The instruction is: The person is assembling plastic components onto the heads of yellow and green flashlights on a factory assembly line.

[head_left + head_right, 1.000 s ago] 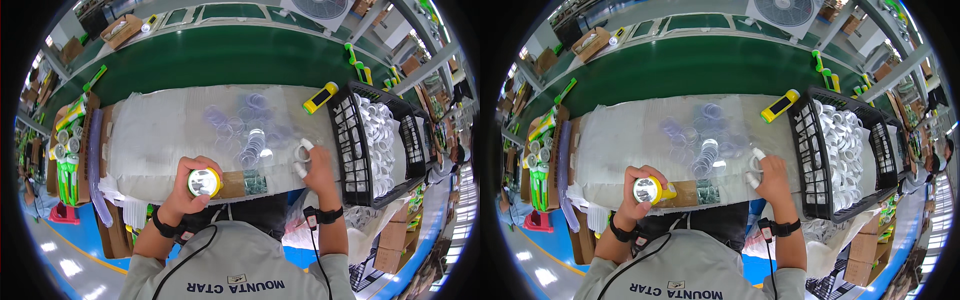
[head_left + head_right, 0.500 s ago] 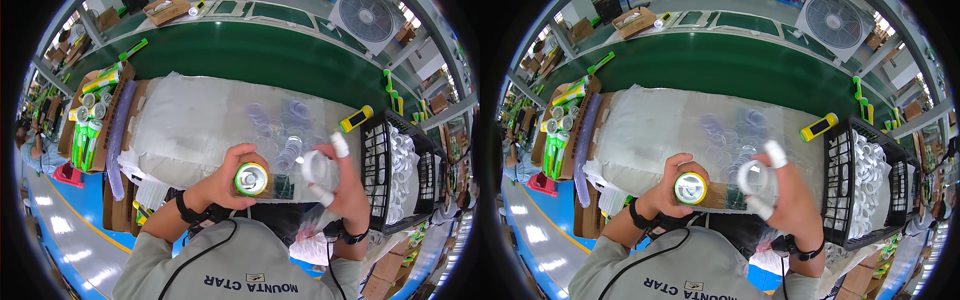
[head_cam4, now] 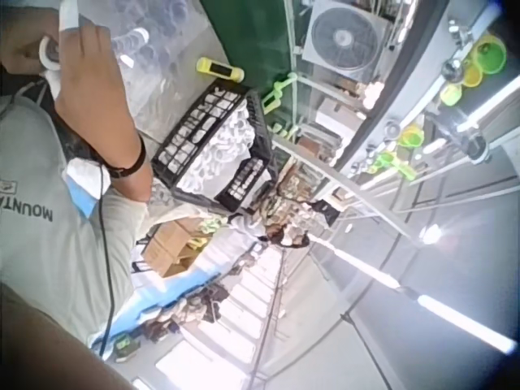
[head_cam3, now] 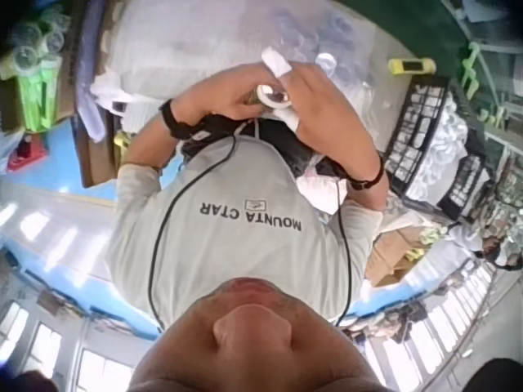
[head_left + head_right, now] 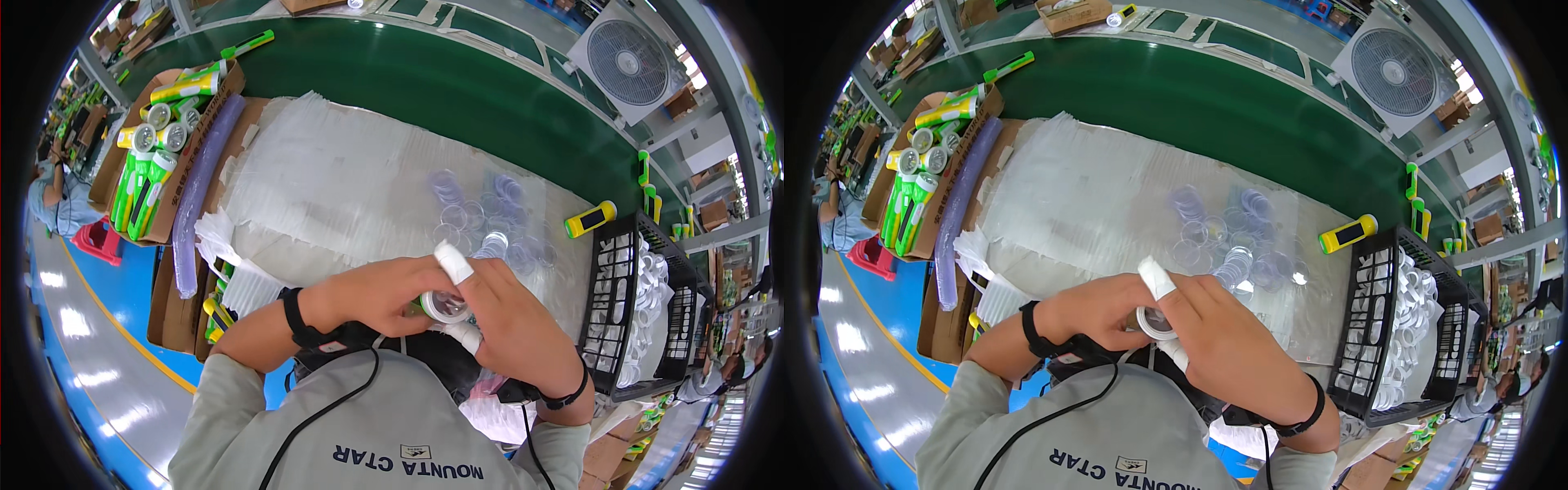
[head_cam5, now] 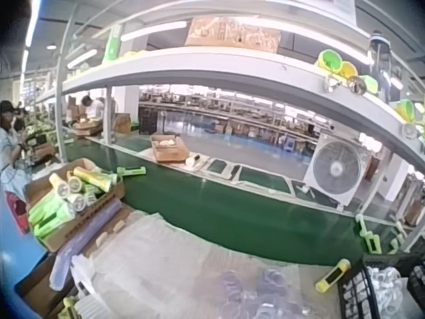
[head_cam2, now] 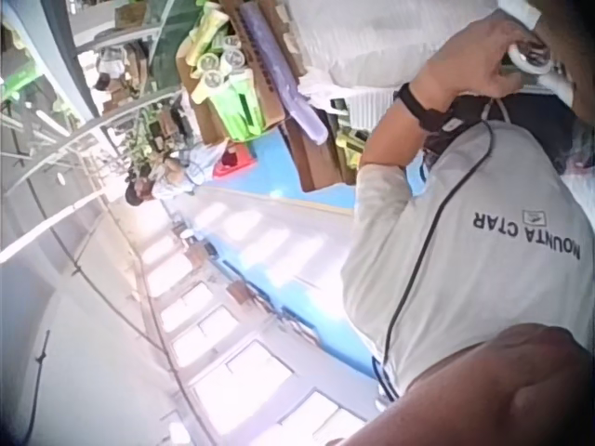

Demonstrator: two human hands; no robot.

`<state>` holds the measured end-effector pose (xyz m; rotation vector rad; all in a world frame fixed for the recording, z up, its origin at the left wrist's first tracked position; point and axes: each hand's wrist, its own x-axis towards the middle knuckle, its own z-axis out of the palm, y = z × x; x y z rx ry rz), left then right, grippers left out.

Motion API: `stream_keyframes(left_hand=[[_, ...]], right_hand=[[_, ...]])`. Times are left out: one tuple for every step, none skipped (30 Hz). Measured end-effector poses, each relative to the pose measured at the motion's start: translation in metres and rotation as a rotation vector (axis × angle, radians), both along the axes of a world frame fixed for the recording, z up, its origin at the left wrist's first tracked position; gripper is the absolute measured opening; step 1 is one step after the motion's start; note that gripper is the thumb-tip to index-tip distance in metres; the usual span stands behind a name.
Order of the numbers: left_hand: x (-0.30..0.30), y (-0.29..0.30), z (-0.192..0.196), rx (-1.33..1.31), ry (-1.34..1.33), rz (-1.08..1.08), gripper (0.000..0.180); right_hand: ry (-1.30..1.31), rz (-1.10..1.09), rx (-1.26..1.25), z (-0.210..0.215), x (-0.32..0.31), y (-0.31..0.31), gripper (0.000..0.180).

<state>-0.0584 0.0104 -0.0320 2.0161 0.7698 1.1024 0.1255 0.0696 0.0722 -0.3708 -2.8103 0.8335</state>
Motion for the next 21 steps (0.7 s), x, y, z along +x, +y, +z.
stream_keyframes(left_hand=[[0.0,-0.002,0.005,0.012,-0.046,0.05,0.047],[-0.002,-0.003,0.009,0.007,-0.056,0.053,0.047],[-0.004,-0.003,0.014,0.027,0.049,0.075,0.047],[-0.007,-0.003,0.018,0.047,0.154,0.096,0.047],[-0.005,-0.003,0.023,0.012,0.247,0.136,0.043],[-0.005,-0.004,0.024,0.005,0.234,0.138,0.043],[-0.004,-0.005,0.023,0.014,0.242,0.139,0.042],[-0.005,-0.003,0.023,0.032,0.255,0.151,0.04],[-0.001,-0.004,0.017,0.073,0.157,0.155,0.039],[-0.001,0.0,0.017,0.076,0.149,0.169,0.039],[0.0,0.0,0.017,0.078,0.13,0.156,0.039],[0.001,-0.001,0.016,0.08,0.112,0.143,0.039],[0.002,-0.004,0.016,0.09,0.191,0.158,0.044],[0.001,-0.004,0.018,0.091,0.184,0.166,0.044],[-0.001,-0.003,0.019,0.076,0.171,0.156,0.045],[-0.001,-0.003,0.02,0.062,0.157,0.146,0.047],[-0.002,-0.004,0.02,0.059,0.153,0.161,0.047],[-0.002,-0.005,0.02,0.036,0.146,0.155,0.047],[-0.002,-0.005,0.021,0.013,0.14,0.149,0.047],[-0.002,-0.005,0.023,0.011,0.134,0.16,0.047],[-0.003,-0.005,0.025,-0.013,0.159,0.146,0.041]], right_hand=[[0.017,0.02,0.055,-0.001,-0.001,0.001,0.06],[0.033,0.038,0.106,-0.002,-0.002,0.001,0.053],[0.022,0.041,0.101,-0.001,-0.005,-0.001,0.053],[-0.121,-0.116,0.144,0.003,-0.009,-0.005,0.048],[-0.267,-0.272,0.187,0.005,-0.011,-0.009,0.043],[-0.28,-0.267,0.183,0.003,-0.011,-0.008,0.043],[-0.249,-0.239,0.238,-0.002,-0.01,-0.006,0.043],[-0.21,-0.204,0.303,-0.005,-0.012,0.001,0.044],[0.076,-0.003,0.405,-0.006,-0.012,0.009,0.045],[0.07,0.012,0.409,-0.003,-0.011,0.013,0.045],[-0.042,-0.012,0.368,-0.001,-0.009,0.01,0.045],[-0.155,-0.035,0.329,0.003,-0.009,0.007,0.046],[-0.354,-0.141,0.357,0.01,-0.012,0.002,0.046],[-0.359,-0.133,0.361,0.009,-0.014,0.005,0.046],[-0.222,-0.058,0.385,0.006,-0.017,0.01,0.047],[-0.085,0.018,0.406,0.003,-0.018,0.015,0.048],[-0.087,0.034,0.406,0.0,-0.016,0.015,0.048],[-0.168,-0.024,0.427,-0.004,-0.012,0.012,0.048],[-0.248,-0.082,0.449,-0.006,-0.01,0.011,0.048],[-0.252,-0.071,0.449,-0.006,-0.012,0.011,0.048],[-0.235,-0.094,0.46,-0.007,-0.014,0.009,0.049]])
